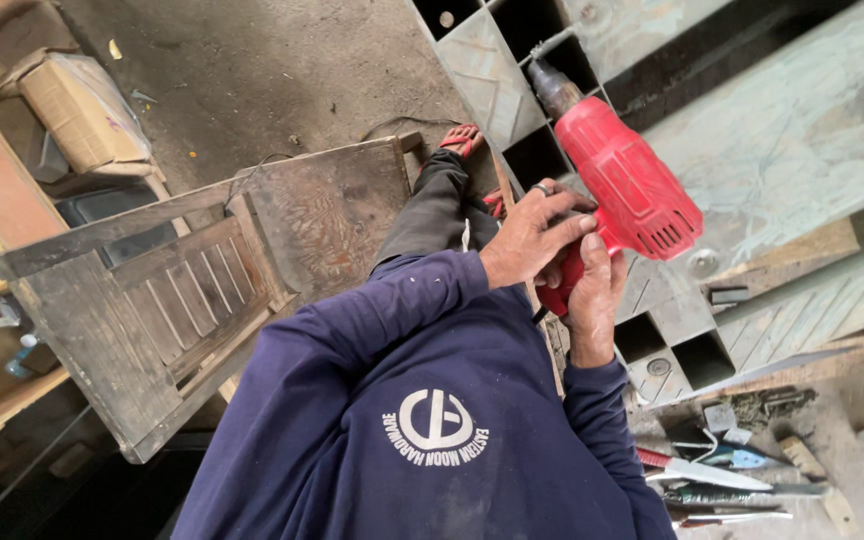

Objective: The person uses a metal file to smooth the edges of a large, grey metal structure with a grid pattern. They then use a green rotary tool to grind or clean the interior of the grid cells. Finally, the person uses a red power drill to work on the same area of the metal structure.

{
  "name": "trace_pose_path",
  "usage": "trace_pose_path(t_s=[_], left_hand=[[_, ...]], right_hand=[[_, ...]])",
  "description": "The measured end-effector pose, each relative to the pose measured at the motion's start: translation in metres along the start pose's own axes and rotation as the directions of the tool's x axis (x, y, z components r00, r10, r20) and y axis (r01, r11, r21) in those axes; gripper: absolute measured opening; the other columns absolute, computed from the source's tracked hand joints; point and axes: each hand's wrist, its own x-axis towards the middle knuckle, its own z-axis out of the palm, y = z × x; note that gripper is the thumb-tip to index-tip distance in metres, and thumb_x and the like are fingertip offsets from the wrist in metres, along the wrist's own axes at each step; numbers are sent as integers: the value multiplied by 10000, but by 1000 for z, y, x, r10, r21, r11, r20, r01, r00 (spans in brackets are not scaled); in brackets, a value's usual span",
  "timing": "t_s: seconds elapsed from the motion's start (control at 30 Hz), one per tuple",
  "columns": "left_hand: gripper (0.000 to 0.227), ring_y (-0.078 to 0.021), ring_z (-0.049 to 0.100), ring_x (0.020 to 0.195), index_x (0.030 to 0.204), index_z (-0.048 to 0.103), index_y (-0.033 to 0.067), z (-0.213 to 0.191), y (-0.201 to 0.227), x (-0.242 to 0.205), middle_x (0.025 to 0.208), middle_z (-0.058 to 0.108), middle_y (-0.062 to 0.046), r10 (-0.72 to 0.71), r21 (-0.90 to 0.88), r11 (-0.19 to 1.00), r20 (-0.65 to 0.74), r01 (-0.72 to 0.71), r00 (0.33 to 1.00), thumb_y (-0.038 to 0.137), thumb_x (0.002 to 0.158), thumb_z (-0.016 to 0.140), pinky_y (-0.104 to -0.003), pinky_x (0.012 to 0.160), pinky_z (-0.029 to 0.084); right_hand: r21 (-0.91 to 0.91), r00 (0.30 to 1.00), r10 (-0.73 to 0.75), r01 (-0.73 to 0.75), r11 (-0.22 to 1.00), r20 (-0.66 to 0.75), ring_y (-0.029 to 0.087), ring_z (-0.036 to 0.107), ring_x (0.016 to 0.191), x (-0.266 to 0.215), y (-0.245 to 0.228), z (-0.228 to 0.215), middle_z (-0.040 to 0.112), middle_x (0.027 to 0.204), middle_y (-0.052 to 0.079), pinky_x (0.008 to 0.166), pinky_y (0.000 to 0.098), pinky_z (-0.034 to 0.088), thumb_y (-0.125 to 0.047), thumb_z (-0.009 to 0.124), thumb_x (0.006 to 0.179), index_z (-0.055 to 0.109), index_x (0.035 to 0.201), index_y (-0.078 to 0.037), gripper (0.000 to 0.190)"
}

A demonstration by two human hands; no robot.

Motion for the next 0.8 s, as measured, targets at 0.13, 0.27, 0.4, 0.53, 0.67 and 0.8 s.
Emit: trace_pose_path(t_s=[0.13, 0.27, 0.4, 0.53, 0.67, 0.8], left_hand=[[259, -225, 581, 1077, 1196, 707, 93, -2, -2, 1, 1161, 561, -89, 57, 7, 998, 13, -57, 998, 273, 1014, 665, -348, 955, 489], [278, -227, 577, 1100, 1205, 707, 89, -3, -3, 0, 1178, 564, -94, 50, 33, 998, 24, -50, 998, 283, 1010, 663, -350, 967, 486], [288, -243, 566, 1135, 1221, 710, 82, -4, -2, 1, 1196, 575, -101, 91, 93, 991, 20, -93, 996, 277, 1013, 671, -361, 992, 472], [306, -245, 570, 1137, 1228, 699, 79, -4, 3, 0, 1209, 549, -105, 38, 39, 998, 37, -39, 999, 293, 1011, 666, -359, 991, 494], [314, -244, 579, 1119, 1226, 704, 83, -4, 8, 0, 1212, 537, -105, -6, 45, 999, 43, 4, 999, 297, 999, 673, -353, 962, 519], [312, -238, 587, 1104, 1226, 714, 84, -3, 9, 0, 1210, 543, -103, -3, 73, 997, 29, 1, 1000, 292, 995, 686, -348, 951, 529]], right_hand=[[-14, 1000, -17, 17, 1000, -14, 192, 601, 614, 2, 2, -2, 650, 875, 131, 535, 324, 509, -284, 576, 1050, 541, 1295, 23, 394], [25, 1000, 3, -3, 1000, -2, 197, 602, 614, 1, 0, 3, 657, 891, 147, 523, 329, 505, -301, 589, 1051, 536, 1290, 36, 417], [85, 1000, 26, -28, 996, 14, 200, 591, 591, -2, -3, 6, 660, 881, 164, 515, 333, 507, -309, 579, 1045, 512, 1309, 28, 434], [63, 1000, 5, -6, 998, 10, 207, 594, 617, -2, -3, 5, 638, 914, 170, 541, 356, 527, -311, 565, 1062, 490, 1332, 33, 443], [125, 999, 20, -23, 992, 29, 199, 575, 582, 0, -3, 5, 640, 931, 180, 517, 362, 522, -327, 557, 1053, 477, 1341, 28, 465], [140, 998, 22, -30, 990, 61, 195, 563, 582, 1, -4, 4, 642, 943, 189, 514, 358, 509, -328, 553, 1070, 489, 1330, 52, 465]])
